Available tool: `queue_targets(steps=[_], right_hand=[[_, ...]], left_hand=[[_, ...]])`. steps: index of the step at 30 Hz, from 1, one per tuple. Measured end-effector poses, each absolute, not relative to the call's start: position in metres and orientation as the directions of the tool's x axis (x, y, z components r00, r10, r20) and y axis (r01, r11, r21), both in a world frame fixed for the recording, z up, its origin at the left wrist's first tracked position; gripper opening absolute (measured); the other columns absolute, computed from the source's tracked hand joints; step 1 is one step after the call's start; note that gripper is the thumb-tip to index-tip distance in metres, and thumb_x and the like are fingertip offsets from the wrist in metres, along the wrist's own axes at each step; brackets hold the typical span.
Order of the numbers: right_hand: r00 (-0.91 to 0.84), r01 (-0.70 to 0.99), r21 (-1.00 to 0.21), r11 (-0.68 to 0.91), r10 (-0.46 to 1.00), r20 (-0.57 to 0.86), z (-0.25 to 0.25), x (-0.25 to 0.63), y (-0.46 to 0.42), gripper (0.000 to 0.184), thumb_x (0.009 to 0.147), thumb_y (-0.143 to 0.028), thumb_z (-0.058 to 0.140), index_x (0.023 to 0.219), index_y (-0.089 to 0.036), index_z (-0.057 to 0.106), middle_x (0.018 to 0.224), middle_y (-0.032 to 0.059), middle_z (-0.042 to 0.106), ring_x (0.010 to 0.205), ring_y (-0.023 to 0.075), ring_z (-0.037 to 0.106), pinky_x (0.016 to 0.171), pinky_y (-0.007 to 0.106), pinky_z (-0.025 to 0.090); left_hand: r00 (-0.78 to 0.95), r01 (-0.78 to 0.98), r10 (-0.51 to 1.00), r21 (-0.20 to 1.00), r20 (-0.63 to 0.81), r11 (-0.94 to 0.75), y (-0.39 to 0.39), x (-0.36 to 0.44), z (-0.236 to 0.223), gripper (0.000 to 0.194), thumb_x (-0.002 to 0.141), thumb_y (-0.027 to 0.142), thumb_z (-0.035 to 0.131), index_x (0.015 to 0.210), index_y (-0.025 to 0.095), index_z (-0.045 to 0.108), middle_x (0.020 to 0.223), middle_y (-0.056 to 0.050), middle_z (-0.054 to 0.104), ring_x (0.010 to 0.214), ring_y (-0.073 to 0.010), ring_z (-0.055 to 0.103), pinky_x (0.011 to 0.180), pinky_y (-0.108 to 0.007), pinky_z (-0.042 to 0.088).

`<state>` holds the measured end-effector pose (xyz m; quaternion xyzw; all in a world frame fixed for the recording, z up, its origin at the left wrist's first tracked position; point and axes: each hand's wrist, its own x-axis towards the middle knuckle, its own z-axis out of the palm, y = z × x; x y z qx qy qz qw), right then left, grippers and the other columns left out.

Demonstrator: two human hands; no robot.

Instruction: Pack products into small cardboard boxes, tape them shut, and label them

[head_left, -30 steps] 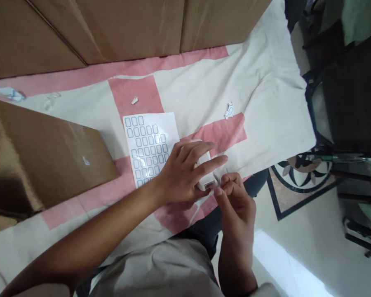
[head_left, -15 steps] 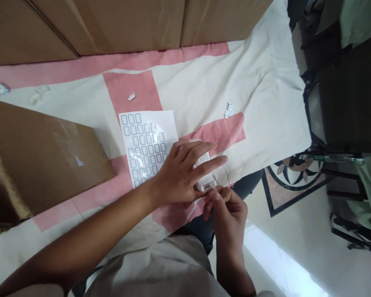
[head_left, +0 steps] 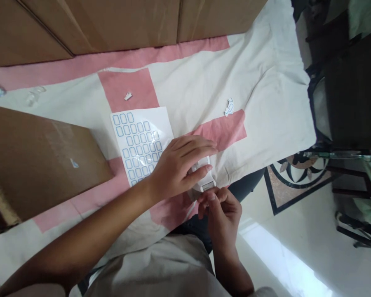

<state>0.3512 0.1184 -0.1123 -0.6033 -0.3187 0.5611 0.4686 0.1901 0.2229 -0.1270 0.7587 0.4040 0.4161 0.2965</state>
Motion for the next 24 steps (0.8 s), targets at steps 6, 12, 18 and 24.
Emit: queue_targets(steps=[6,12,18,24], right_hand=[[0.184,-0.120,-0.923,-0.365,0.905,-0.382,-0.111,0.350,0.122,0.042,0.095,-0.033,0.071,0.066,-0.021,0.042,0.070,-0.0018,0.069,0.044,0.0077,0.055,0.044,0.023,0.042],[0.190,-0.131,-0.908,-0.398,0.889,-0.417,-0.112,0.350,0.124,0.039,0.094,-0.036,0.071,0.067,-0.021,0.047,0.067,-0.0014,0.067,0.045,0.0082,0.053,0.044,0.022,0.039],[0.170,-0.134,-0.897,-0.421,0.882,-0.439,-0.110,0.350,0.127,0.041,0.094,-0.038,0.073,0.065,-0.020,0.049,0.065,-0.0016,0.067,0.044,0.0074,0.051,0.044,0.022,0.038],[0.176,-0.129,-0.893,-0.432,0.876,-0.449,-0.111,0.351,0.128,0.041,0.093,-0.038,0.073,0.065,-0.019,0.051,0.062,-0.0022,0.066,0.043,0.0071,0.052,0.044,0.021,0.036]], left_hand=[[0.267,0.320,0.884,0.830,0.383,-0.456,0.222,0.195,-0.124,0.014,0.102,0.025,0.053,0.112,0.022,0.064,0.124,-0.006,0.074,0.122,-0.0197,0.066,0.108,-0.038,0.048],[0.220,0.362,0.935,0.867,0.279,-0.344,0.220,0.198,-0.119,0.014,0.104,0.026,0.049,0.097,0.023,0.061,0.116,-0.004,0.073,0.123,-0.0199,0.065,0.099,-0.038,0.045],[0.255,0.315,0.939,0.899,0.230,-0.306,0.226,0.193,-0.123,0.014,0.098,0.038,0.060,0.096,0.024,0.060,0.120,-0.004,0.071,0.117,-0.0217,0.064,0.099,-0.039,0.042],[0.280,0.284,0.937,0.915,0.208,-0.288,0.232,0.189,-0.121,0.013,0.089,0.031,0.070,0.093,0.024,0.059,0.103,0.002,0.074,0.107,-0.0201,0.067,0.096,-0.037,0.043]])
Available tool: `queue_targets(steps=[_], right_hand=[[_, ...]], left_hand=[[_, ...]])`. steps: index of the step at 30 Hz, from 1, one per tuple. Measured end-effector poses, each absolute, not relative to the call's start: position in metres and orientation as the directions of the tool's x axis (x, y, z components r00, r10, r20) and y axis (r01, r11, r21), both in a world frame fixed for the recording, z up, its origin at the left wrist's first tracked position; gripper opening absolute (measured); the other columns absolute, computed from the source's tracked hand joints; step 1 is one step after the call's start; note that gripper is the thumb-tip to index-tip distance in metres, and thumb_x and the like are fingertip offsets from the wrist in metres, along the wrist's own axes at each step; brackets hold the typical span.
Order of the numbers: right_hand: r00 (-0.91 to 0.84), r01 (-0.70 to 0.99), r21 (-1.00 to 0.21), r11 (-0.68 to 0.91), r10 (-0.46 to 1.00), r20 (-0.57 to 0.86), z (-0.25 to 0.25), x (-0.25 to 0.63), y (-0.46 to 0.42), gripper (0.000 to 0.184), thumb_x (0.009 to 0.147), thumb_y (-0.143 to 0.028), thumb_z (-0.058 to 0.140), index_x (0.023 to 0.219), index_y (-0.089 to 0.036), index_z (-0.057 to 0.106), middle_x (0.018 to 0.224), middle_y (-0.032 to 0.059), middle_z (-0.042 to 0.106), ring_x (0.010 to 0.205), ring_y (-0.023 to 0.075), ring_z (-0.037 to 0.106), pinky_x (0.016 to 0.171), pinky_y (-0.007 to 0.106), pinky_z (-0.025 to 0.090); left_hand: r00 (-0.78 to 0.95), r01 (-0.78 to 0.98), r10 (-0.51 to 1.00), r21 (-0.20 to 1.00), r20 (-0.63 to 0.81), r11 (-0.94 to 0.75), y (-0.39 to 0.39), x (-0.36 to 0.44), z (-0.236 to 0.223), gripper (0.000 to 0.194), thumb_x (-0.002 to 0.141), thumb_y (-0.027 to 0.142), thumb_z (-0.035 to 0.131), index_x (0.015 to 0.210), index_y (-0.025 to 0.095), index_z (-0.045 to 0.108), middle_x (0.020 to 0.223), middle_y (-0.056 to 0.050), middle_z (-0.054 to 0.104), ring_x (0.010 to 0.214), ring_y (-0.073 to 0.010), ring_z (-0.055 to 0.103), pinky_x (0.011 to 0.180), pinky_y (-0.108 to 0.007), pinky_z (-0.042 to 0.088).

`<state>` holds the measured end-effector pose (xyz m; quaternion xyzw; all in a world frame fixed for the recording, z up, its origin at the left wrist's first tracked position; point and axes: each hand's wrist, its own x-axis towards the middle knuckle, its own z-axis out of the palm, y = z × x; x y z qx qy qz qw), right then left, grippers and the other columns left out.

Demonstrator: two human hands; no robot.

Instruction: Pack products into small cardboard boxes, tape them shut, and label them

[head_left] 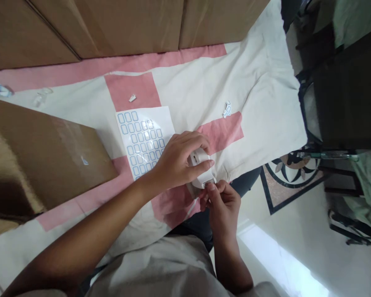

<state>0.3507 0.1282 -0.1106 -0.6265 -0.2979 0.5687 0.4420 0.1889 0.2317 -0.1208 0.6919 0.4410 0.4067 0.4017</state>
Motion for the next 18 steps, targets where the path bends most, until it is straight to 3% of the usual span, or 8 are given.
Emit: queue_targets(steps=[18], right_hand=[[0.200,0.030,-0.879,-0.475,0.865,-0.461,-0.098,0.350,0.137,0.045,0.092,-0.047,0.074,0.063,-0.019,0.053,0.053,-0.0019,0.064,0.039,0.0068,0.049,0.045,0.022,0.036]], left_hand=[[0.259,0.242,0.948,0.937,0.186,-0.250,0.234,0.190,-0.119,0.010,0.095,0.032,0.062,0.099,0.023,0.063,0.106,0.001,0.075,0.100,-0.0177,0.068,0.095,-0.034,0.043]])
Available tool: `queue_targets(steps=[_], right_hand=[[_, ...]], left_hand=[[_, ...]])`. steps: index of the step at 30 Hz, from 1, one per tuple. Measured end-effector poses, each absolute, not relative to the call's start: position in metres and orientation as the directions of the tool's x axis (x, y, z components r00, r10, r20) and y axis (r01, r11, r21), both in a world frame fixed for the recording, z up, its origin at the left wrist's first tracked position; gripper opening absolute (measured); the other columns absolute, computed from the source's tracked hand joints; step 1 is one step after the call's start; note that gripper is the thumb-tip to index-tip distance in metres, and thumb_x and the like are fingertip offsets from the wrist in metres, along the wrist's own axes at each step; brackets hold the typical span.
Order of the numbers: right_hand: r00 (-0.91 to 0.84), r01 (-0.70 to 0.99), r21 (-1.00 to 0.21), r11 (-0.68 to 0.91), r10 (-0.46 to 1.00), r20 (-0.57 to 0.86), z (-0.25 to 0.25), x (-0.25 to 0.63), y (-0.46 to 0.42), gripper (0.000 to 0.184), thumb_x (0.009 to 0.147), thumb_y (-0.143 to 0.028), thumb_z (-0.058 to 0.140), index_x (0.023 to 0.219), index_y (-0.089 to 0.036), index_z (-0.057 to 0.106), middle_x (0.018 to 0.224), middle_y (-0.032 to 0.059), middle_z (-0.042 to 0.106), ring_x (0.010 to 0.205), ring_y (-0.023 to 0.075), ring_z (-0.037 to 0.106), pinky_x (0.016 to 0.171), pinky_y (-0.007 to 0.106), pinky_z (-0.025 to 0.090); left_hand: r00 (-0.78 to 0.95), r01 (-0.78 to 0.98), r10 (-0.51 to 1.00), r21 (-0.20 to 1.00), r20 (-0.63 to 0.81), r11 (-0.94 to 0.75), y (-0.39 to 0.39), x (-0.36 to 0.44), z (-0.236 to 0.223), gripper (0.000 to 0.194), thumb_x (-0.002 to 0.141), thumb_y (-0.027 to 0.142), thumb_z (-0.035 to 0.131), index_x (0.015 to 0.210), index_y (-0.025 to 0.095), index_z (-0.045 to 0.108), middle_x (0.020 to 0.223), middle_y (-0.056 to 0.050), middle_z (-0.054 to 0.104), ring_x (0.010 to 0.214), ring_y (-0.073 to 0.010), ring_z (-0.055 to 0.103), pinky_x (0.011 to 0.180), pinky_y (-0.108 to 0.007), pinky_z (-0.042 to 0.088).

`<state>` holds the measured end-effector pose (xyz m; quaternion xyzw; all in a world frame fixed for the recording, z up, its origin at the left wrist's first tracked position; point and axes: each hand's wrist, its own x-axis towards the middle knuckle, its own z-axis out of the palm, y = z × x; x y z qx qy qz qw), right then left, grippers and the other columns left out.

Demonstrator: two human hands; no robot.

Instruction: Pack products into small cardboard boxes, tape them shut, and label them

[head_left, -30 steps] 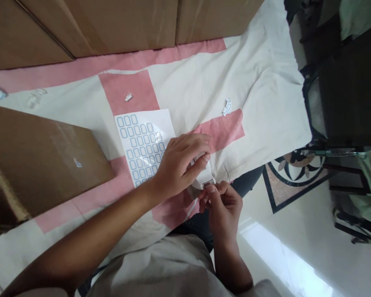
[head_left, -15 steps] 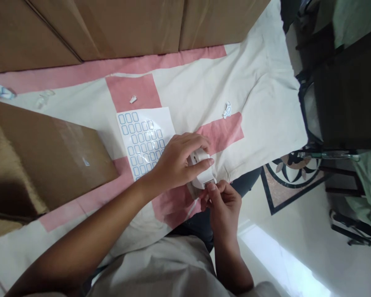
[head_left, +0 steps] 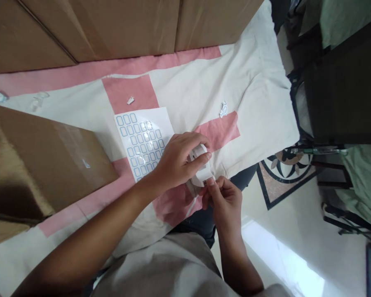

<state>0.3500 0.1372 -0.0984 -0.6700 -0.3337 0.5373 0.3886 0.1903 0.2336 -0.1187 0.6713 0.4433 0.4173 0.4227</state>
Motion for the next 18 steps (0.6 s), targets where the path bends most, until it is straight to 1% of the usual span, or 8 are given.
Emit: queue_targets(steps=[4,10,15,18], right_hand=[[0.194,0.017,-0.886,-0.464,0.870,-0.452,-0.101,0.351,0.134,0.044,0.093,-0.046,0.073,0.064,-0.019,0.052,0.052,-0.0018,0.064,0.041,0.0075,0.050,0.046,0.022,0.036],[0.179,-0.043,-0.903,-0.427,0.886,-0.427,-0.107,0.353,0.131,0.041,0.094,-0.039,0.073,0.065,-0.019,0.051,0.059,-0.0016,0.067,0.044,0.0068,0.051,0.047,0.022,0.036],[0.133,-0.117,-0.887,-0.447,0.878,-0.460,-0.110,0.353,0.130,0.038,0.095,-0.039,0.071,0.068,-0.019,0.055,0.061,-0.0016,0.066,0.044,0.0076,0.055,0.045,0.021,0.034],[0.125,-0.158,-0.874,-0.458,0.869,-0.478,-0.111,0.351,0.128,0.038,0.095,-0.039,0.072,0.068,-0.019,0.054,0.064,-0.0014,0.067,0.043,0.0082,0.057,0.043,0.020,0.033]], left_hand=[[0.252,0.257,0.949,0.933,0.188,-0.253,0.233,0.191,-0.119,0.010,0.095,0.032,0.060,0.099,0.023,0.063,0.105,0.001,0.075,0.099,-0.0185,0.068,0.094,-0.035,0.043],[0.259,0.256,0.939,0.921,0.227,-0.293,0.232,0.192,-0.121,0.010,0.093,0.030,0.061,0.099,0.022,0.061,0.102,0.002,0.074,0.099,-0.0175,0.067,0.093,-0.034,0.040],[0.288,0.286,0.932,0.908,0.222,-0.305,0.231,0.191,-0.120,0.008,0.094,0.030,0.059,0.099,0.023,0.060,0.102,0.001,0.073,0.100,-0.0181,0.067,0.093,-0.035,0.040],[0.295,0.295,0.922,0.895,0.250,-0.336,0.231,0.192,-0.120,0.008,0.095,0.030,0.058,0.098,0.022,0.059,0.103,0.000,0.074,0.101,-0.0192,0.067,0.095,-0.036,0.041]])
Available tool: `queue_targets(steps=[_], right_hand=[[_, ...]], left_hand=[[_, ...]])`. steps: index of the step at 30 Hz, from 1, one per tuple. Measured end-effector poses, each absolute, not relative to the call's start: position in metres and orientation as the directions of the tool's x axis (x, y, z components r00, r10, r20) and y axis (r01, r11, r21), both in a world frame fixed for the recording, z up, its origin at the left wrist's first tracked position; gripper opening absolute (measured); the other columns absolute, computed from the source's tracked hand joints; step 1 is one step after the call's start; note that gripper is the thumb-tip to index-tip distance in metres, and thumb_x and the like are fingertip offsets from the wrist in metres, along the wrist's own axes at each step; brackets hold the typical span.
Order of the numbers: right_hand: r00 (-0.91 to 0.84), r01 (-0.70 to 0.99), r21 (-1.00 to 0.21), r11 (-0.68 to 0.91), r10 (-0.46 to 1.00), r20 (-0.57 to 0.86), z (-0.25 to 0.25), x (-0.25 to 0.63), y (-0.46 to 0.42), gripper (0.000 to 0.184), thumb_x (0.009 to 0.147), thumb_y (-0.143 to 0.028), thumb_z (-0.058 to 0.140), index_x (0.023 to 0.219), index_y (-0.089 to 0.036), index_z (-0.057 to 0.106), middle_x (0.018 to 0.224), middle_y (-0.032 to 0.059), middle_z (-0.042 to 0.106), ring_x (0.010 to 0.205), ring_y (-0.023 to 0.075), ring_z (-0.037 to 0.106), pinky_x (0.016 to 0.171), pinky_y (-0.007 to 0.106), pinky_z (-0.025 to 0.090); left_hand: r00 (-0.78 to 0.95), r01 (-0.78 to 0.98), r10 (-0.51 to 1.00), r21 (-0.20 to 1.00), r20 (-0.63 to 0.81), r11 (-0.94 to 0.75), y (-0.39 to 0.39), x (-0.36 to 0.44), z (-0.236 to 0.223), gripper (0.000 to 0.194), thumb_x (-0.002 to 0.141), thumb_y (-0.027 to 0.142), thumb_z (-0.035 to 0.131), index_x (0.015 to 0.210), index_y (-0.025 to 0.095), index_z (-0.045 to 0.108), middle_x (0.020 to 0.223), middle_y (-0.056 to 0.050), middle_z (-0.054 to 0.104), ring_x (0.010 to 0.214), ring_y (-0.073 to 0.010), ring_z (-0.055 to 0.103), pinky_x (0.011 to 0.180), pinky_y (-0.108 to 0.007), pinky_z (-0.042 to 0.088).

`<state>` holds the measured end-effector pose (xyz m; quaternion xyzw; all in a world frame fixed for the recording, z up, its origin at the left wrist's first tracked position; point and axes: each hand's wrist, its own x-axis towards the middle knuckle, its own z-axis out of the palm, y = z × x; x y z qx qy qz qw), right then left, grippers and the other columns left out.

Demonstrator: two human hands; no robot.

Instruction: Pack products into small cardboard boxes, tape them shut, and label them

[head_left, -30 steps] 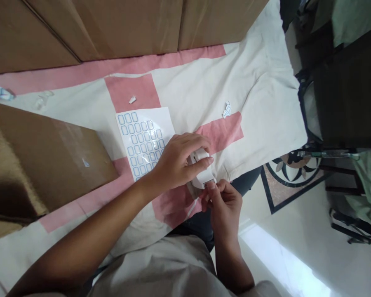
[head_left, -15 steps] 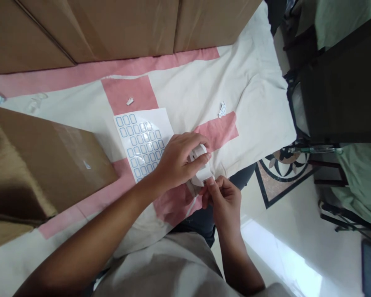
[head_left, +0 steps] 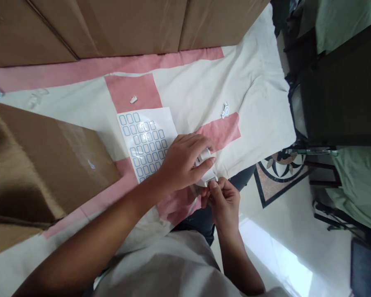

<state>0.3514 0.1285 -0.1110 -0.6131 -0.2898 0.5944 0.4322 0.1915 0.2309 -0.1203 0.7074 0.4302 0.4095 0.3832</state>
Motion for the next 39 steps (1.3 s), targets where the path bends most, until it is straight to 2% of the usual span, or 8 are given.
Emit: queue_targets(steps=[6,19,22,24,26,31,35,39], right_hand=[[0.135,-0.185,-0.858,-0.478,0.853,-0.504,-0.110,0.349,0.129,0.040,0.093,-0.042,0.073,0.068,-0.019,0.051,0.062,-0.0023,0.066,0.040,0.0075,0.054,0.042,0.020,0.034],[0.101,-0.249,-0.835,-0.491,0.844,-0.526,-0.114,0.351,0.128,0.041,0.094,-0.040,0.073,0.068,-0.018,0.049,0.062,-0.0014,0.067,0.043,0.0069,0.056,0.040,0.016,0.029],[0.083,-0.274,-0.824,-0.496,0.841,-0.534,-0.118,0.352,0.128,0.041,0.092,-0.041,0.074,0.069,-0.019,0.049,0.063,-0.0009,0.068,0.043,0.0079,0.056,0.039,0.016,0.029],[0.073,-0.294,-0.828,-0.478,0.852,-0.518,-0.121,0.353,0.127,0.041,0.091,-0.042,0.076,0.069,-0.019,0.049,0.062,-0.0009,0.068,0.043,0.0082,0.055,0.040,0.017,0.031],[0.069,-0.300,-0.838,-0.456,0.866,-0.496,-0.125,0.354,0.126,0.042,0.090,-0.044,0.076,0.068,-0.020,0.049,0.060,-0.0009,0.068,0.042,0.0079,0.052,0.041,0.018,0.034],[0.095,-0.250,-0.861,-0.443,0.874,-0.477,-0.128,0.356,0.123,0.043,0.092,-0.045,0.074,0.069,-0.020,0.048,0.062,-0.0001,0.069,0.044,0.0080,0.053,0.043,0.018,0.035],[0.097,-0.206,-0.872,-0.443,0.878,-0.469,-0.128,0.357,0.120,0.041,0.093,-0.043,0.073,0.071,-0.020,0.047,0.064,-0.0014,0.068,0.044,0.0083,0.055,0.042,0.018,0.034],[0.149,-0.111,-0.953,-0.282,0.943,-0.296,-0.121,0.359,0.120,0.039,0.097,-0.039,0.069,0.072,-0.021,0.044,0.067,-0.0020,0.067,0.044,0.0085,0.055,0.042,0.020,0.036]], left_hand=[[0.295,0.307,0.908,0.870,0.298,-0.386,0.231,0.193,-0.122,0.007,0.096,0.028,0.055,0.097,0.022,0.058,0.104,-0.002,0.073,0.102,-0.0200,0.066,0.096,-0.037,0.043],[0.297,0.309,0.900,0.860,0.319,-0.407,0.230,0.193,-0.123,0.008,0.096,0.029,0.058,0.098,0.021,0.058,0.105,-0.003,0.073,0.105,-0.0215,0.066,0.098,-0.038,0.043],[0.257,0.278,0.926,0.896,0.277,-0.346,0.235,0.189,-0.125,0.013,0.100,0.028,0.051,0.096,0.021,0.060,0.099,-0.003,0.074,0.096,-0.0197,0.067,0.091,-0.037,0.045],[0.239,0.226,0.949,0.939,0.203,-0.258,0.239,0.185,-0.126,0.021,0.103,0.028,0.044,0.095,0.021,0.062,0.092,-0.002,0.073,0.082,-0.0166,0.065,0.082,-0.034,0.046],[0.246,0.182,0.956,0.962,0.157,-0.205,0.242,0.181,-0.127,0.024,0.105,0.028,0.043,0.095,0.021,0.064,0.088,-0.001,0.073,0.076,-0.0149,0.064,0.076,-0.032,0.046],[0.238,0.167,0.958,0.965,0.160,-0.203,0.242,0.179,-0.126,0.021,0.104,0.029,0.046,0.098,0.021,0.065,0.088,0.000,0.073,0.083,-0.0156,0.067,0.079,-0.031,0.047],[0.239,0.173,0.961,0.968,0.137,-0.181,0.241,0.179,-0.127,0.022,0.104,0.031,0.047,0.099,0.021,0.066,0.098,-0.002,0.076,0.083,-0.0153,0.067,0.078,-0.031,0.048],[0.233,0.181,0.965,0.970,0.116,-0.161,0.240,0.179,-0.127,0.023,0.104,0.032,0.047,0.100,0.021,0.067,0.098,-0.002,0.076,0.080,-0.0151,0.066,0.077,-0.030,0.049]])
